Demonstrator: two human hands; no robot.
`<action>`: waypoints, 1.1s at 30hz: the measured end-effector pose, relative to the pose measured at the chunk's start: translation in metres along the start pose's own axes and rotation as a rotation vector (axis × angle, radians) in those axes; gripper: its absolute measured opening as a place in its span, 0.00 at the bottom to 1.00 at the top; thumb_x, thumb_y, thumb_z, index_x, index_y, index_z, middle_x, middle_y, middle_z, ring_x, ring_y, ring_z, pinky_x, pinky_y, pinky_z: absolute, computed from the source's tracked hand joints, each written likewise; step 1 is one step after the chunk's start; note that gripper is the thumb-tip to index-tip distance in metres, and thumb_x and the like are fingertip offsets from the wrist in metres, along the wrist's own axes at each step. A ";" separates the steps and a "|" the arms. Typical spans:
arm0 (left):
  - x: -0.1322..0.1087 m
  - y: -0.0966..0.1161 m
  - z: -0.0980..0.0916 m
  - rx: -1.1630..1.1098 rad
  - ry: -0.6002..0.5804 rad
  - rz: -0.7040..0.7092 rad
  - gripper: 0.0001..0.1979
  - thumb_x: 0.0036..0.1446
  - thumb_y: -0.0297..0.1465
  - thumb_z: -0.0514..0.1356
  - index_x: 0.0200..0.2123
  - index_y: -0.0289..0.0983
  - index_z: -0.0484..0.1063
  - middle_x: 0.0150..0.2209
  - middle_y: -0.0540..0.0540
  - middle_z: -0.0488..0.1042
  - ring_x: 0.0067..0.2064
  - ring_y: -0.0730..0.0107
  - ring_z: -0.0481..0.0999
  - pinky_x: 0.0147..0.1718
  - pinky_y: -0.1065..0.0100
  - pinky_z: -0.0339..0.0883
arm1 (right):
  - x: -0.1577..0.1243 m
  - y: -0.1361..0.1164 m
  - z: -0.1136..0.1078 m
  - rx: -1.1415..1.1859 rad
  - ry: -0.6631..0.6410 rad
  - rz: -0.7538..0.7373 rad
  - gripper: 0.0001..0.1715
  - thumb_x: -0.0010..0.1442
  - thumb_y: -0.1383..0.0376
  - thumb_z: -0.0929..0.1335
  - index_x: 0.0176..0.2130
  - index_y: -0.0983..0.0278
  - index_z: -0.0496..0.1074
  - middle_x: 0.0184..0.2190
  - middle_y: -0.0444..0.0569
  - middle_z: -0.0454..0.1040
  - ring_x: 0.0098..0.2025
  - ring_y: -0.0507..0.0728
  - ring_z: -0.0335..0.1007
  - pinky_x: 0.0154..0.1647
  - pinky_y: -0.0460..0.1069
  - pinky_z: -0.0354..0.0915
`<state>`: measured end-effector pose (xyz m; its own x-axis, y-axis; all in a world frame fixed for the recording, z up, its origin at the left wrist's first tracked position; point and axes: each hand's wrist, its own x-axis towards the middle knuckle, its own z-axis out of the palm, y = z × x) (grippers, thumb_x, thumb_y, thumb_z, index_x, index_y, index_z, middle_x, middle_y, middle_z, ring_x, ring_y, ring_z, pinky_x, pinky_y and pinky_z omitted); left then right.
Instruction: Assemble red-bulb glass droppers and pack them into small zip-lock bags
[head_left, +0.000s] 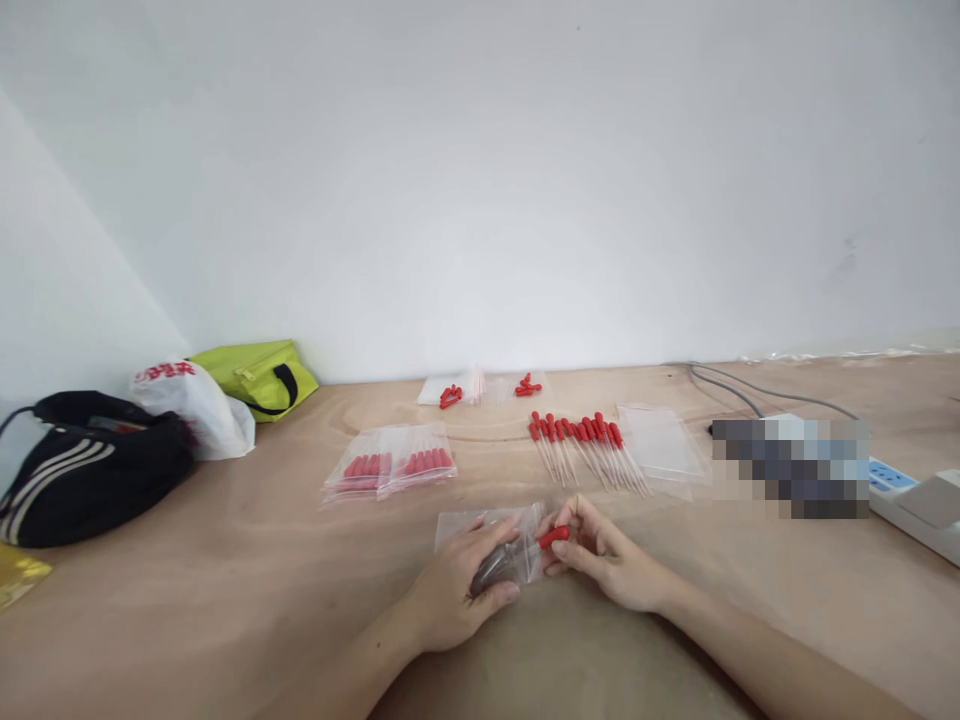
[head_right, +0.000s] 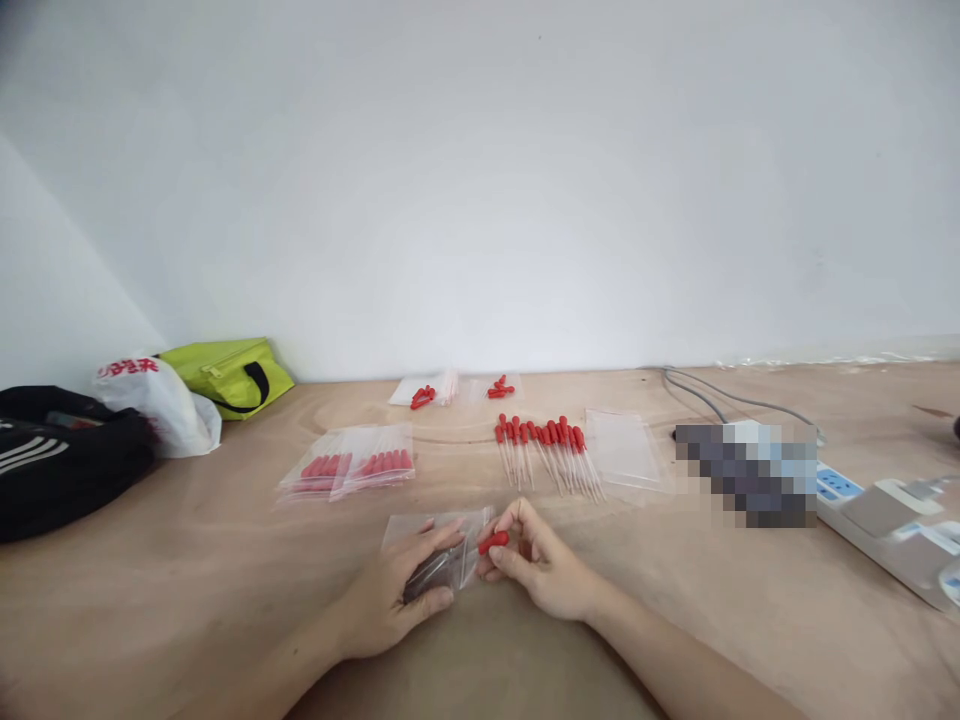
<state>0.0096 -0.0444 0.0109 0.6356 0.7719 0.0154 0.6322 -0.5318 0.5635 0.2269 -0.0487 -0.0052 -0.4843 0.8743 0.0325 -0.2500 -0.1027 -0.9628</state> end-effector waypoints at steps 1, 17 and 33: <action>0.000 0.000 0.000 -0.008 0.001 -0.004 0.29 0.54 0.37 0.55 0.59 0.44 0.50 0.56 0.47 0.63 0.59 0.55 0.54 0.56 0.51 0.50 | 0.000 0.001 0.000 0.008 -0.005 -0.001 0.18 0.51 0.54 0.68 0.31 0.61 0.57 0.35 0.42 0.67 0.35 0.51 0.69 0.40 0.51 0.65; -0.006 -0.020 -0.021 -0.067 -0.040 -0.011 0.20 0.53 0.34 0.57 0.51 0.44 0.65 0.53 0.48 0.67 0.55 0.61 0.63 0.54 0.58 0.55 | 0.009 0.007 -0.025 -0.343 0.188 0.003 0.18 0.44 0.53 0.71 0.25 0.65 0.68 0.22 0.43 0.70 0.24 0.49 0.63 0.26 0.45 0.59; -0.001 -0.014 -0.022 0.016 -0.147 0.158 0.18 0.59 0.35 0.52 0.53 0.44 0.63 0.55 0.49 0.63 0.59 0.63 0.56 0.57 0.53 0.48 | 0.077 -0.029 -0.051 -1.241 0.701 0.168 0.13 0.48 0.73 0.62 0.38 0.69 0.63 0.33 0.55 0.72 0.34 0.57 0.69 0.31 0.46 0.59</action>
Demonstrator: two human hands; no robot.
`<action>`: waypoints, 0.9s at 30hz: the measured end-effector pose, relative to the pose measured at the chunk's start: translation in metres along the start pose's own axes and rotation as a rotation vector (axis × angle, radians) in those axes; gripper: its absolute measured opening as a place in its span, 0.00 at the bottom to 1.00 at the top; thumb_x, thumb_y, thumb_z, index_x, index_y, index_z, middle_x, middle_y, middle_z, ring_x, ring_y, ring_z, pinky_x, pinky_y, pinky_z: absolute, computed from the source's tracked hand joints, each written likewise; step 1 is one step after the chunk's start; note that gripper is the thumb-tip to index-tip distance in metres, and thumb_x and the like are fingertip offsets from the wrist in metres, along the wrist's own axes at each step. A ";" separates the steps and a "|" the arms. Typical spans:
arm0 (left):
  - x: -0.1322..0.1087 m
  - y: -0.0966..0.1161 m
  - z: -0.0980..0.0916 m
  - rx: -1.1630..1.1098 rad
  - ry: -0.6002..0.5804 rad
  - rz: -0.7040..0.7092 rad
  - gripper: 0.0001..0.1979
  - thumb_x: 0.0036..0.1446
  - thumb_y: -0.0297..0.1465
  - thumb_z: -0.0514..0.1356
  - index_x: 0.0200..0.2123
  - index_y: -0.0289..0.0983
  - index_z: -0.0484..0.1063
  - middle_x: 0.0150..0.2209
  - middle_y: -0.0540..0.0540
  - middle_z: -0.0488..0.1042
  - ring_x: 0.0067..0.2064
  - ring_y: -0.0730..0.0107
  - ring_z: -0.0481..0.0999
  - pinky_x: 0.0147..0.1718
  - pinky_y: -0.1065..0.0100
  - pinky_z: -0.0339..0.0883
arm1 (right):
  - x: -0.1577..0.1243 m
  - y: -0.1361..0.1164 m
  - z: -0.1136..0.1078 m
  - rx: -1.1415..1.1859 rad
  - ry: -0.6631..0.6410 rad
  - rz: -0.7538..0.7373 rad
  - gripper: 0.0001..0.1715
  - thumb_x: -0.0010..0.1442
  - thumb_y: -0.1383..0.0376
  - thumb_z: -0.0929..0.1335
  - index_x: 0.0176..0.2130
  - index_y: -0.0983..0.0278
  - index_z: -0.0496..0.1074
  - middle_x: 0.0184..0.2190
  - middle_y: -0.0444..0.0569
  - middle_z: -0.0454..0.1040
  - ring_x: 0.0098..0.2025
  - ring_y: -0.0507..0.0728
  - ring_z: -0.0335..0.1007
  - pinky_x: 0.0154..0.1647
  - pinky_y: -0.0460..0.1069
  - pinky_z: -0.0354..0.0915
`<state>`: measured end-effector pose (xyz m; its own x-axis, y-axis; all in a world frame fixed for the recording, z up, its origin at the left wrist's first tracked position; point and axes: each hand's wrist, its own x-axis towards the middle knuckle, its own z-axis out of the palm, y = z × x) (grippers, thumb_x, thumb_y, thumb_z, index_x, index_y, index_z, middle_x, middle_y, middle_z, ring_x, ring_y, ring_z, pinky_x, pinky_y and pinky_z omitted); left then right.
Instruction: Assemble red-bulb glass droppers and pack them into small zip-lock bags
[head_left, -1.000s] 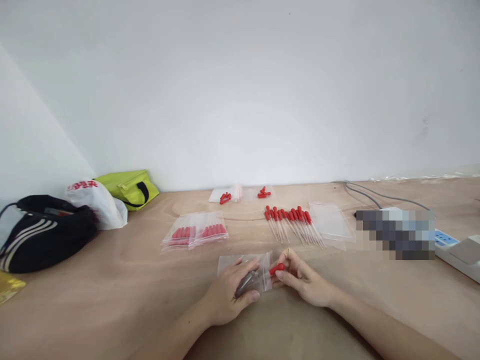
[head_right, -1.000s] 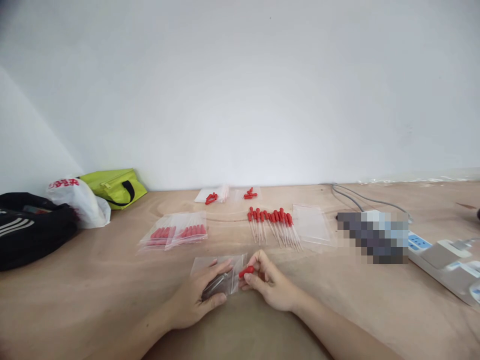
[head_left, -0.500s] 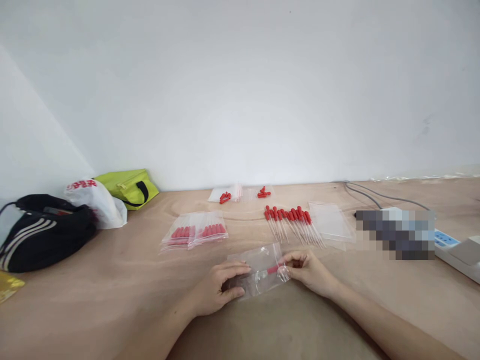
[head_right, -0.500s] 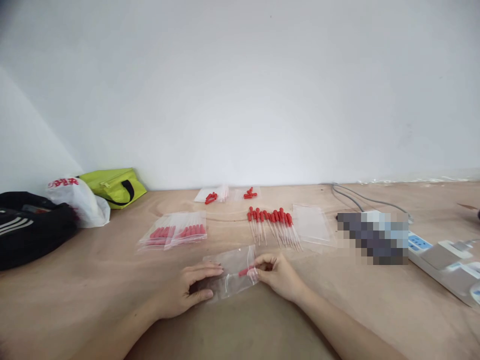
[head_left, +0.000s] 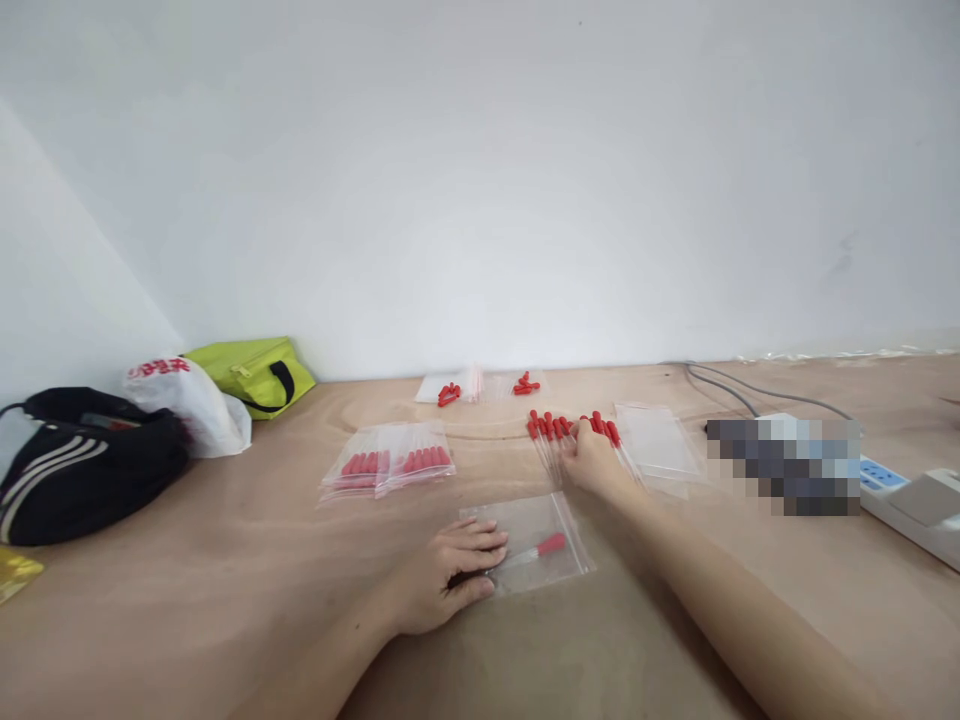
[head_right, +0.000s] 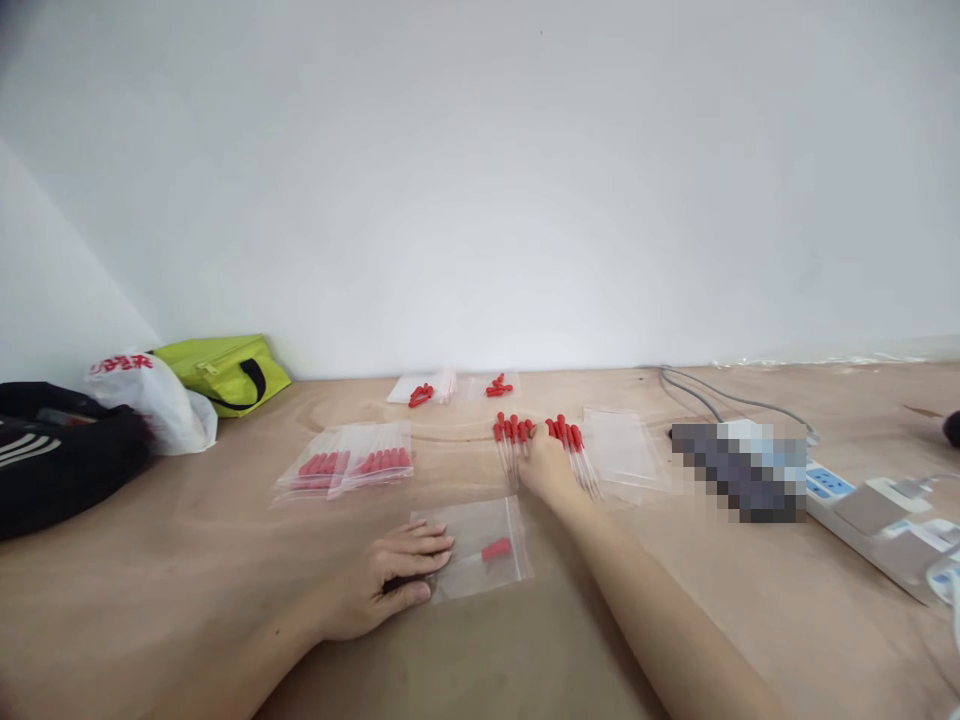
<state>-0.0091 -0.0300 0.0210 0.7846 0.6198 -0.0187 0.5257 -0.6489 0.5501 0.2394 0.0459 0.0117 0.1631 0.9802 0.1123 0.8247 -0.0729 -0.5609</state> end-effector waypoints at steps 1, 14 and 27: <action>0.000 0.000 0.000 0.001 0.000 -0.003 0.18 0.59 0.35 0.52 0.53 0.44 0.63 0.55 0.48 0.63 0.59 0.62 0.57 0.57 0.53 0.48 | 0.004 -0.004 0.004 -0.008 -0.011 0.018 0.15 0.48 0.74 0.62 0.39 0.70 0.62 0.33 0.57 0.72 0.34 0.58 0.69 0.30 0.47 0.58; -0.003 -0.005 0.005 0.015 0.047 -0.016 0.17 0.57 0.34 0.54 0.51 0.45 0.65 0.56 0.46 0.62 0.59 0.60 0.56 0.56 0.53 0.50 | -0.011 0.010 -0.019 0.258 -0.125 -0.092 0.28 0.51 0.68 0.63 0.51 0.67 0.52 0.23 0.44 0.67 0.27 0.54 0.67 0.27 0.47 0.60; -0.004 -0.006 0.005 0.048 0.079 -0.077 0.16 0.55 0.34 0.55 0.48 0.48 0.68 0.52 0.46 0.64 0.55 0.58 0.60 0.56 0.49 0.46 | -0.066 0.038 0.008 1.063 0.042 0.025 0.43 0.46 0.54 0.69 0.53 0.60 0.45 0.23 0.37 0.65 0.22 0.51 0.65 0.23 0.48 0.66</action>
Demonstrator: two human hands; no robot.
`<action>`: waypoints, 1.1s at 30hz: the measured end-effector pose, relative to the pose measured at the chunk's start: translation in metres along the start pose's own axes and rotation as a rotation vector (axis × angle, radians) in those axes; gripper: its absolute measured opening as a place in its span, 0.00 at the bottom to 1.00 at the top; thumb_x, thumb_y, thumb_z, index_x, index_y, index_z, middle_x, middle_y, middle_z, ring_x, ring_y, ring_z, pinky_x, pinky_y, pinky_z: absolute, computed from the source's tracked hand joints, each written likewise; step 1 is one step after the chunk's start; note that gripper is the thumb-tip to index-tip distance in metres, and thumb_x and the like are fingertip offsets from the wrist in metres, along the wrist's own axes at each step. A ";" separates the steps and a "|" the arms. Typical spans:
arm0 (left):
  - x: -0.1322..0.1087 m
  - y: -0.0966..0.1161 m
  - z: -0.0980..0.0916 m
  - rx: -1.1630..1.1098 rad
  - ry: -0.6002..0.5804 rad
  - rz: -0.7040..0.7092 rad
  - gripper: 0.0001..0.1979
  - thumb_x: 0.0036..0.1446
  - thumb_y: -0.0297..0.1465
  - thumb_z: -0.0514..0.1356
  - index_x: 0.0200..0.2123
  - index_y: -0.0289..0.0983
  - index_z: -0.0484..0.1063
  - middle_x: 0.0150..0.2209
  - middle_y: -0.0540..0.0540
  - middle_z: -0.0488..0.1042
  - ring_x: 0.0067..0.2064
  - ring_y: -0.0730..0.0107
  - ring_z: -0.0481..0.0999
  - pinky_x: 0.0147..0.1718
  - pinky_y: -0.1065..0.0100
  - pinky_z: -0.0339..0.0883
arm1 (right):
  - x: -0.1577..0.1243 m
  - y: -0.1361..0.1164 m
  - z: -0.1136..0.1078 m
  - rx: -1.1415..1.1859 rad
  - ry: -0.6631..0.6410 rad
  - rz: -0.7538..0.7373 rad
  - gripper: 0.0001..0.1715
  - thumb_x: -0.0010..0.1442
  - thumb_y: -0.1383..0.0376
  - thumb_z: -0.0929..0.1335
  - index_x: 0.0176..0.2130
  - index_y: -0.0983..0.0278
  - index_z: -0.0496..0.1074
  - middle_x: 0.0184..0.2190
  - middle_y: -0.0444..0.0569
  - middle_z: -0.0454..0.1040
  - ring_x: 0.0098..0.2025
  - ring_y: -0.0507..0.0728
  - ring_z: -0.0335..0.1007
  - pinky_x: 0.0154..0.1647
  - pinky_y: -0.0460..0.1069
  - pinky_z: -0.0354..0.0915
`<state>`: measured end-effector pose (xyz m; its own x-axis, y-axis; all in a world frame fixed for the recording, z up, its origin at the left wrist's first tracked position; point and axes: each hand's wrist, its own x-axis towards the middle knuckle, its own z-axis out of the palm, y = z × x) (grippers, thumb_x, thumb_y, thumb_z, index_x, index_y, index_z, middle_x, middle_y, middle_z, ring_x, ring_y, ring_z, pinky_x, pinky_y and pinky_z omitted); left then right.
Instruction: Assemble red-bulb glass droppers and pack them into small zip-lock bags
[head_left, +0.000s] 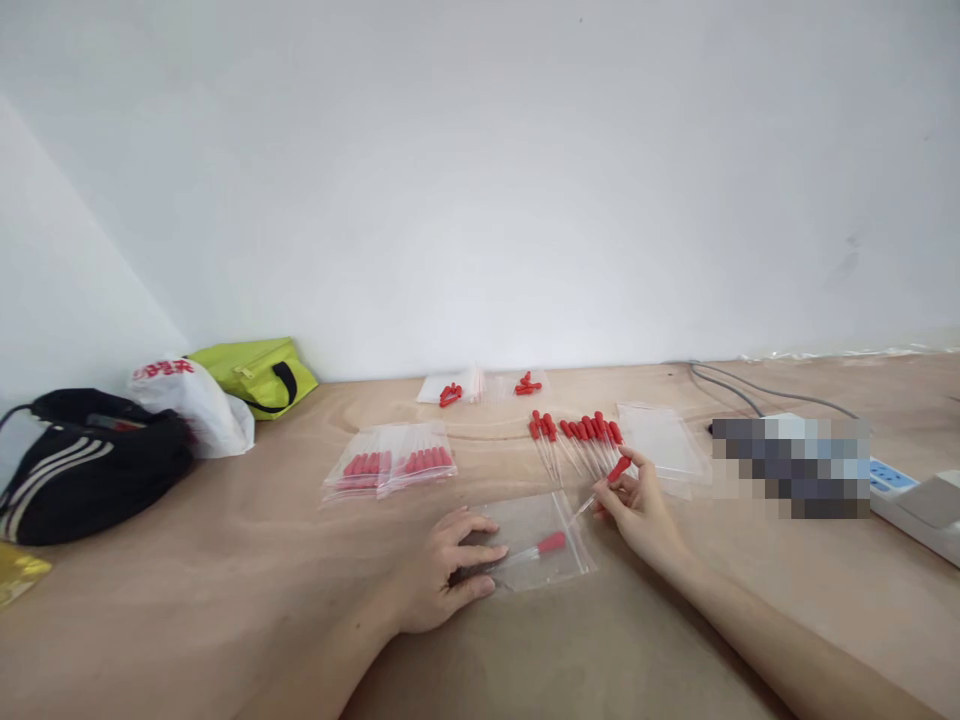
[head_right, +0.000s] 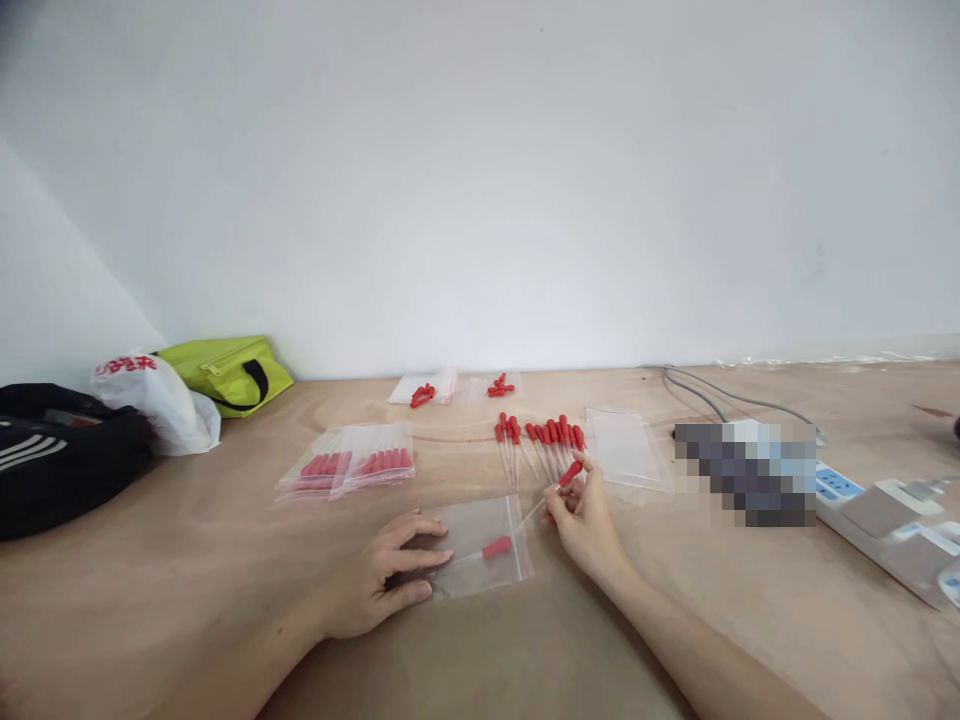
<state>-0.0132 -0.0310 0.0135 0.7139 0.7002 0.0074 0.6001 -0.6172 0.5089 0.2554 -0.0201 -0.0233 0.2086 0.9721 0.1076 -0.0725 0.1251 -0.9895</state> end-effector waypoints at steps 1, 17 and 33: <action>0.000 0.000 0.000 0.000 -0.002 -0.005 0.16 0.56 0.35 0.55 0.48 0.48 0.68 0.53 0.46 0.64 0.56 0.58 0.60 0.57 0.49 0.46 | -0.001 0.001 0.002 0.025 0.007 0.009 0.40 0.46 0.52 0.69 0.51 0.59 0.46 0.23 0.38 0.65 0.22 0.51 0.66 0.24 0.48 0.66; -0.003 0.002 -0.003 0.005 -0.017 -0.127 0.27 0.56 0.39 0.54 0.58 0.45 0.54 0.58 0.46 0.58 0.60 0.53 0.51 0.55 0.49 0.50 | -0.015 -0.004 0.010 -0.129 -0.457 0.107 0.19 0.47 0.51 0.68 0.30 0.63 0.64 0.17 0.37 0.64 0.15 0.46 0.55 0.15 0.42 0.53; 0.003 0.001 -0.005 0.004 -0.009 0.026 0.20 0.57 0.38 0.54 0.53 0.45 0.62 0.55 0.47 0.63 0.57 0.63 0.60 0.58 0.53 0.44 | 0.016 -0.008 0.003 -0.567 -0.359 -0.102 0.09 0.52 0.61 0.63 0.26 0.64 0.67 0.22 0.43 0.70 0.24 0.51 0.64 0.26 0.45 0.60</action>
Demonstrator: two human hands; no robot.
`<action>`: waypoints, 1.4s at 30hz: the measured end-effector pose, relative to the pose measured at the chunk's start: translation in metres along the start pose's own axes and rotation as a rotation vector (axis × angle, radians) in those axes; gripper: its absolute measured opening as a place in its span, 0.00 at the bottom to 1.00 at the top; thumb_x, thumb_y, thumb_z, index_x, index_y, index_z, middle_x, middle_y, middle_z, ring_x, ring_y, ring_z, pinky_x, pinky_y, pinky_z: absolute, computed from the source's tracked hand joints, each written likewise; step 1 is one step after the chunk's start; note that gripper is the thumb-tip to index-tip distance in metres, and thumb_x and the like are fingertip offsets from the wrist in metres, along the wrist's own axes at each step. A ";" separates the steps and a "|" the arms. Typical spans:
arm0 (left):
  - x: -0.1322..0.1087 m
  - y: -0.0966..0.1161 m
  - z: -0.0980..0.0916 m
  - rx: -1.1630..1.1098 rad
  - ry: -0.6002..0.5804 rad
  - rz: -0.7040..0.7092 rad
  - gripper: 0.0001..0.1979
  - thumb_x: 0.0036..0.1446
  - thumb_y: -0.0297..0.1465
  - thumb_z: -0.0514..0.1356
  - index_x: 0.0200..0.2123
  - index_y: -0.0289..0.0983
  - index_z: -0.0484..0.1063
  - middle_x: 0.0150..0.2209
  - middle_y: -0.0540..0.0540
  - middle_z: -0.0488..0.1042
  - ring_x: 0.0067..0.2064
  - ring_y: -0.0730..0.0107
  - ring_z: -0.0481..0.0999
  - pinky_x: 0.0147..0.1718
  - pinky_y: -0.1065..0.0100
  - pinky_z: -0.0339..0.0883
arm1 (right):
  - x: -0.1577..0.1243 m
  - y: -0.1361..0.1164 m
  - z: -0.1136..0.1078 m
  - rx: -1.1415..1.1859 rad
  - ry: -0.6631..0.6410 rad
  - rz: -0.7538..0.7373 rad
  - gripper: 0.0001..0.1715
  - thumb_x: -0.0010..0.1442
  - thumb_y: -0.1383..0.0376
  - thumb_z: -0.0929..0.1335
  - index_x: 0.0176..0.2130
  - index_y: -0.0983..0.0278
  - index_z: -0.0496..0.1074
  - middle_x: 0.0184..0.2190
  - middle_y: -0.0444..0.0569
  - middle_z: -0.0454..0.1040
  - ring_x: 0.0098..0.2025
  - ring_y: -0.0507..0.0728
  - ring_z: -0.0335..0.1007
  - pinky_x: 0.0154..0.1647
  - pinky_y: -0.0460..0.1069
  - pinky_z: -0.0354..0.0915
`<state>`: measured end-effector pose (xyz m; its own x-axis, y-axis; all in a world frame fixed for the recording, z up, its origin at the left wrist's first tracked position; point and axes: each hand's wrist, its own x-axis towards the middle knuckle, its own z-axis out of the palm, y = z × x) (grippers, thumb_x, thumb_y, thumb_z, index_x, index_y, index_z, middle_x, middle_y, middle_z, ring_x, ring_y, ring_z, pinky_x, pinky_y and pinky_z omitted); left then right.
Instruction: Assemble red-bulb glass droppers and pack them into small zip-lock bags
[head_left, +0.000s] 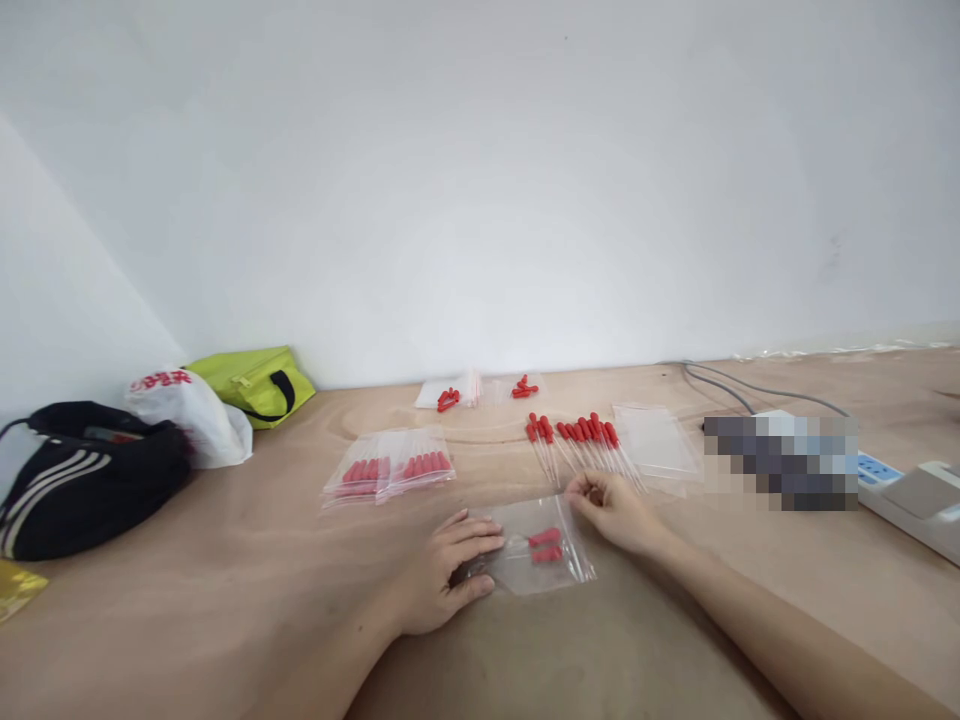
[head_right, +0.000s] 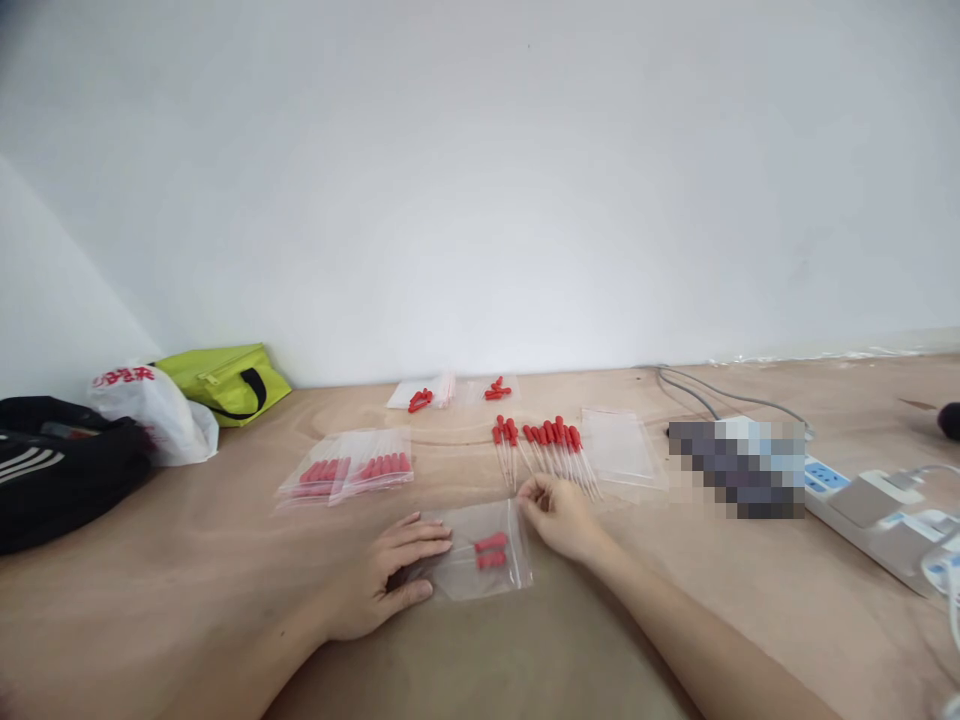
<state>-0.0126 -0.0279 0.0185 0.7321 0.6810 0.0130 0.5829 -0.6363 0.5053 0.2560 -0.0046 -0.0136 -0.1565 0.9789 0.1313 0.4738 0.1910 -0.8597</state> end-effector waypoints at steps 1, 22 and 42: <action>0.000 0.000 0.000 0.005 -0.004 -0.003 0.20 0.57 0.38 0.53 0.53 0.44 0.62 0.56 0.47 0.63 0.57 0.63 0.60 0.58 0.53 0.44 | 0.007 -0.002 -0.002 -0.092 0.072 0.008 0.08 0.52 0.63 0.63 0.26 0.64 0.67 0.23 0.44 0.70 0.24 0.51 0.64 0.26 0.45 0.60; -0.003 0.000 0.006 0.022 0.083 -0.087 0.19 0.56 0.36 0.54 0.51 0.45 0.65 0.57 0.47 0.61 0.58 0.59 0.57 0.56 0.54 0.52 | 0.020 -0.011 -0.006 0.105 0.293 -0.021 0.37 0.53 0.65 0.60 0.58 0.66 0.40 0.25 0.41 0.64 0.20 0.52 0.64 0.22 0.47 0.62; -0.002 0.003 0.003 0.031 0.059 -0.133 0.26 0.55 0.37 0.54 0.57 0.41 0.56 0.58 0.45 0.60 0.59 0.59 0.55 0.57 0.53 0.50 | -0.015 -0.002 0.028 0.723 0.192 0.143 0.25 0.43 0.49 0.70 0.34 0.61 0.60 0.25 0.41 0.68 0.26 0.52 0.68 0.30 0.49 0.66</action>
<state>-0.0113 -0.0324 0.0170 0.6260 0.7798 -0.0010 0.6850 -0.5493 0.4787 0.2330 -0.0221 -0.0277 0.0483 0.9986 0.0214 -0.2180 0.0315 -0.9754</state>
